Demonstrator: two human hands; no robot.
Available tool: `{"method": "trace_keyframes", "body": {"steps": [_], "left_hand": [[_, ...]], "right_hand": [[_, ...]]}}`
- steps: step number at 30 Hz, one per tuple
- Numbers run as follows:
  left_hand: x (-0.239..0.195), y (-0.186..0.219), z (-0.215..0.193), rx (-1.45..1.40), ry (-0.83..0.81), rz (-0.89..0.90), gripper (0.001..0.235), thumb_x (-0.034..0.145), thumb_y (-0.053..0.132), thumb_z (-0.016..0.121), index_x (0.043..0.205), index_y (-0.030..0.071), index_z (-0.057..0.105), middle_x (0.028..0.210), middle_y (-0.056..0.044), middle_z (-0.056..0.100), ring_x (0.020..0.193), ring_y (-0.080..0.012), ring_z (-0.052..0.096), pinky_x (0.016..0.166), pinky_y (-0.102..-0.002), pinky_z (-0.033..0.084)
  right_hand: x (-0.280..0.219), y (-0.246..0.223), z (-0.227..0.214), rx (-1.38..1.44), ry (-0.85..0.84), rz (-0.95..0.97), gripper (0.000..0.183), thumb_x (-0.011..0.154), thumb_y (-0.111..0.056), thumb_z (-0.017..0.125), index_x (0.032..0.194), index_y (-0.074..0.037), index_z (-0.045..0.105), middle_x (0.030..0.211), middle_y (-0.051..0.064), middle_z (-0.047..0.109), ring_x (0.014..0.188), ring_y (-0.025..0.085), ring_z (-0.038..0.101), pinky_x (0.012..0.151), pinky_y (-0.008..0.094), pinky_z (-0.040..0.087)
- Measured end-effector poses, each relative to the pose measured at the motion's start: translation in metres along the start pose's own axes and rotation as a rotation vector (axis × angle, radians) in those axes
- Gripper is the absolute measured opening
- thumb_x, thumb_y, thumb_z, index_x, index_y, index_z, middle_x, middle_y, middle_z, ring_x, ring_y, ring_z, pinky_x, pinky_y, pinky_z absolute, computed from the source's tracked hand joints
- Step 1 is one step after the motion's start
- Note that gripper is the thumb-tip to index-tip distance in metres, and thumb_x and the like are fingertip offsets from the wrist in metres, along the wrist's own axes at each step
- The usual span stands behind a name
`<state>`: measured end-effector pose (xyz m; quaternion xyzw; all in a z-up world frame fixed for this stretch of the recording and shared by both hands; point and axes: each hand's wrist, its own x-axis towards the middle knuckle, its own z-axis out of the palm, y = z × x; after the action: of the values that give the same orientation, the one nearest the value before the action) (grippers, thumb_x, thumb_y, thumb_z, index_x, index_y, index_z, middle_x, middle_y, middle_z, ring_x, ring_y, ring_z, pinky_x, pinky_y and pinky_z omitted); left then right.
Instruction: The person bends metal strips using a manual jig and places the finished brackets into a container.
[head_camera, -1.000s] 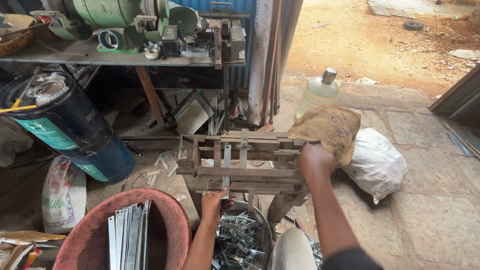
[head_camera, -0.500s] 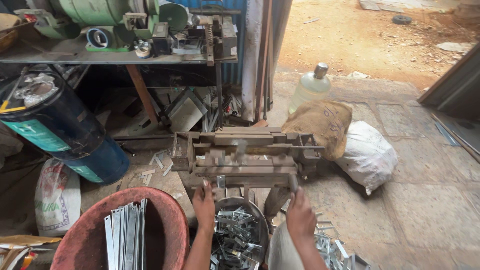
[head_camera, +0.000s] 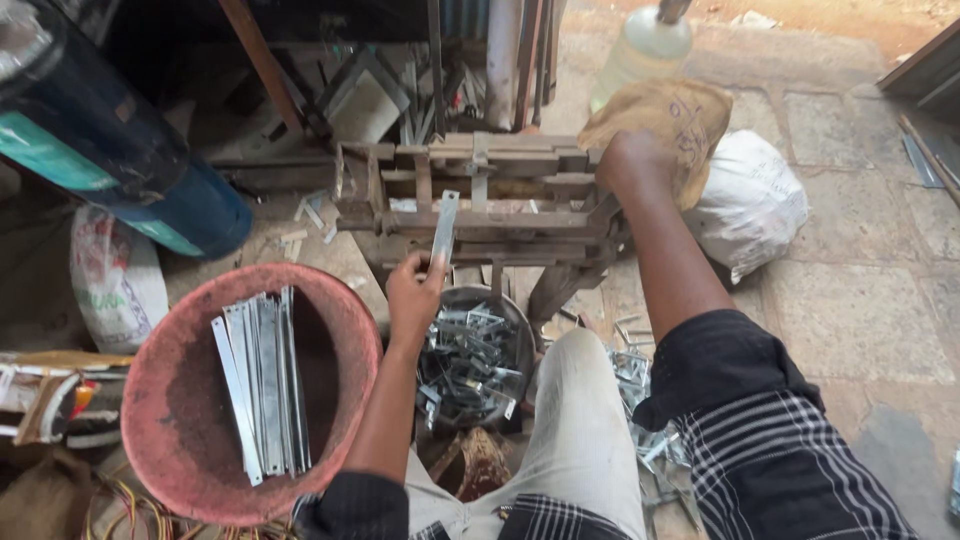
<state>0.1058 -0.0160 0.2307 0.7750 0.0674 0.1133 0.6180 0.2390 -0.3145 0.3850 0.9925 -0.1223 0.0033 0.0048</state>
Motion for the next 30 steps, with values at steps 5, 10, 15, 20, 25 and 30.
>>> {"method": "trace_keyframes", "body": {"steps": [5, 10, 15, 20, 25, 30], "left_hand": [[-0.092, -0.05, -0.007, -0.08, -0.154, -0.104, 0.022, 0.091, 0.022, 0.076, 0.091, 0.0, 0.074, 0.078, -0.005, 0.07, 0.072, -0.0098, 0.059, 0.067, -0.03, 0.048], [-0.148, -0.126, 0.037, 0.223, -0.253, -0.298, 0.032, 0.08, 0.027, 0.081, 0.102, 0.003, 0.078, 0.094, -0.012, 0.079, 0.085, -0.0209, 0.076, 0.078, -0.034, 0.057], [-0.163, -0.187, 0.085, 0.467, -0.45, -0.405, 0.033, 0.077, 0.03, 0.083, 0.103, 0.01, 0.081, 0.1, -0.016, 0.077, 0.096, -0.0302, 0.074, 0.088, -0.038, 0.056], [-0.152, -0.216, 0.136, 0.355, -0.466, -0.38, 0.042, 0.072, 0.034, 0.084, 0.105, 0.008, 0.079, 0.101, -0.015, 0.077, 0.097, -0.0298, 0.076, 0.089, -0.039, 0.058], [-0.144, -0.232, 0.135, 0.555, -0.479, -0.439, 0.067, 0.073, 0.04, 0.095, 0.115, -0.004, 0.069, 0.116, -0.024, 0.067, 0.11, -0.0374, 0.066, 0.094, -0.043, 0.052], [-0.154, -0.232, 0.08, 0.286, -0.651, -0.705, 0.059, 0.077, 0.041, 0.088, 0.122, 0.006, 0.073, 0.116, -0.016, 0.076, 0.107, -0.0258, 0.074, 0.096, -0.037, 0.055]], "right_hand": [[-0.005, 0.0, -0.009, -0.063, -0.063, 0.063, 0.032, 0.086, -0.019, 0.071, 0.116, -0.009, 0.077, 0.123, 0.019, 0.072, 0.112, 0.037, 0.07, 0.087, 0.049, 0.058], [-0.006, -0.005, -0.014, -0.103, -0.064, 0.088, 0.031, 0.084, -0.02, 0.074, 0.113, -0.008, 0.076, 0.121, 0.018, 0.071, 0.109, 0.037, 0.07, 0.084, 0.046, 0.058], [-0.012, -0.002, -0.012, -0.124, 0.027, 0.036, 0.026, 0.087, -0.018, 0.071, 0.11, -0.007, 0.077, 0.117, 0.019, 0.072, 0.105, 0.037, 0.072, 0.082, 0.046, 0.059], [-0.013, -0.003, -0.01, -0.129, 0.054, 0.014, 0.023, 0.089, -0.016, 0.067, 0.108, -0.008, 0.077, 0.114, 0.02, 0.072, 0.101, 0.037, 0.072, 0.079, 0.047, 0.059], [-0.011, -0.005, -0.013, -0.135, -0.002, 0.042, 0.021, 0.089, -0.016, 0.068, 0.106, -0.007, 0.077, 0.111, 0.019, 0.073, 0.1, 0.036, 0.073, 0.078, 0.046, 0.06], [-0.015, -0.003, -0.014, -0.142, 0.018, 0.037, 0.021, 0.089, -0.017, 0.069, 0.106, -0.008, 0.078, 0.113, 0.019, 0.073, 0.101, 0.036, 0.073, 0.079, 0.045, 0.06]]}}
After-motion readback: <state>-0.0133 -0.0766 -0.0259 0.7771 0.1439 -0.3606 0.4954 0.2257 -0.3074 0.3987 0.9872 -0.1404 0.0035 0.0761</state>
